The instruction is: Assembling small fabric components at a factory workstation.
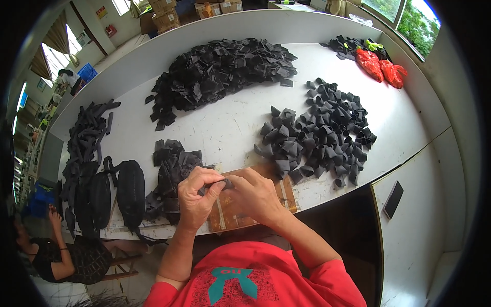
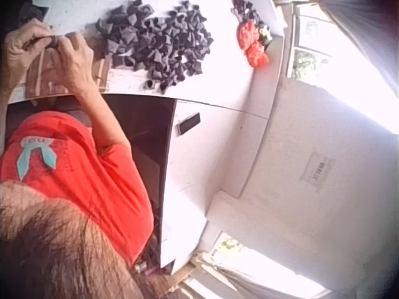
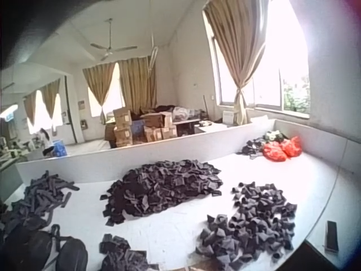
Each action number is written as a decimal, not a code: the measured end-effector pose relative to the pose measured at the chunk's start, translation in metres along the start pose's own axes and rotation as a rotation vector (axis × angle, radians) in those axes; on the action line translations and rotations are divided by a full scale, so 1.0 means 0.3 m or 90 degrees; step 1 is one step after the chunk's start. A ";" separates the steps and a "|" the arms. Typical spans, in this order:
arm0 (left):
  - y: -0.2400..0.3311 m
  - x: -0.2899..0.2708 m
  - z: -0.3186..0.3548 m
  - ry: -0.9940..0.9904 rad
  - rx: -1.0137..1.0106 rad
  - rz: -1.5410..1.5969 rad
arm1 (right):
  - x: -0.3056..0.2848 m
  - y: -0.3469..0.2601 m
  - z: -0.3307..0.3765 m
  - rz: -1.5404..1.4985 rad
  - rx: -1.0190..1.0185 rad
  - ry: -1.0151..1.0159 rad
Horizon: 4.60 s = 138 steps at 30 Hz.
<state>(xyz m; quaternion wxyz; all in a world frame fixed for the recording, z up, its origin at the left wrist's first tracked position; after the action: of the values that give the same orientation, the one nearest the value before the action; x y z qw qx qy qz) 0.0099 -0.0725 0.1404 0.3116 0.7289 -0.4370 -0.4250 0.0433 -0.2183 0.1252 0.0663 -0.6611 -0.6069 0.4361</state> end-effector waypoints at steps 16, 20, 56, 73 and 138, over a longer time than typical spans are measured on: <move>-0.036 0.033 0.040 0.021 0.007 0.042 | 0.034 0.073 0.038 0.006 -0.053 0.035; -0.031 0.041 0.049 0.059 -0.005 0.037 | 0.054 0.066 0.037 0.001 -0.066 0.060; -0.512 -0.095 0.438 0.189 -0.287 -0.590 | 0.161 0.355 0.373 0.311 0.235 -0.014; -0.421 -0.043 0.312 0.154 -0.085 -0.579 | 0.148 0.351 0.368 0.270 0.240 0.031; -0.449 0.260 0.190 -0.126 -0.257 -0.545 | 0.132 0.359 0.368 0.205 0.237 0.049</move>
<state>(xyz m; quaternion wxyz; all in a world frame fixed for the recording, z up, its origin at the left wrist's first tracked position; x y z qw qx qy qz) 0.0292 -0.0904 -0.0232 0.2008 0.7244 -0.0337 -0.6586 0.0464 -0.2603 -0.0285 0.1399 -0.7418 -0.3999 0.5199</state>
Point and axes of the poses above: each hand's wrist, its own z-axis away from the middle knuckle, its own x-axis out of the palm, y = z × x, the point moved 1 cm from there along -z, towards the middle knuckle, and after that the axes turned 3 degrees about -x, right-handed, at the moved point
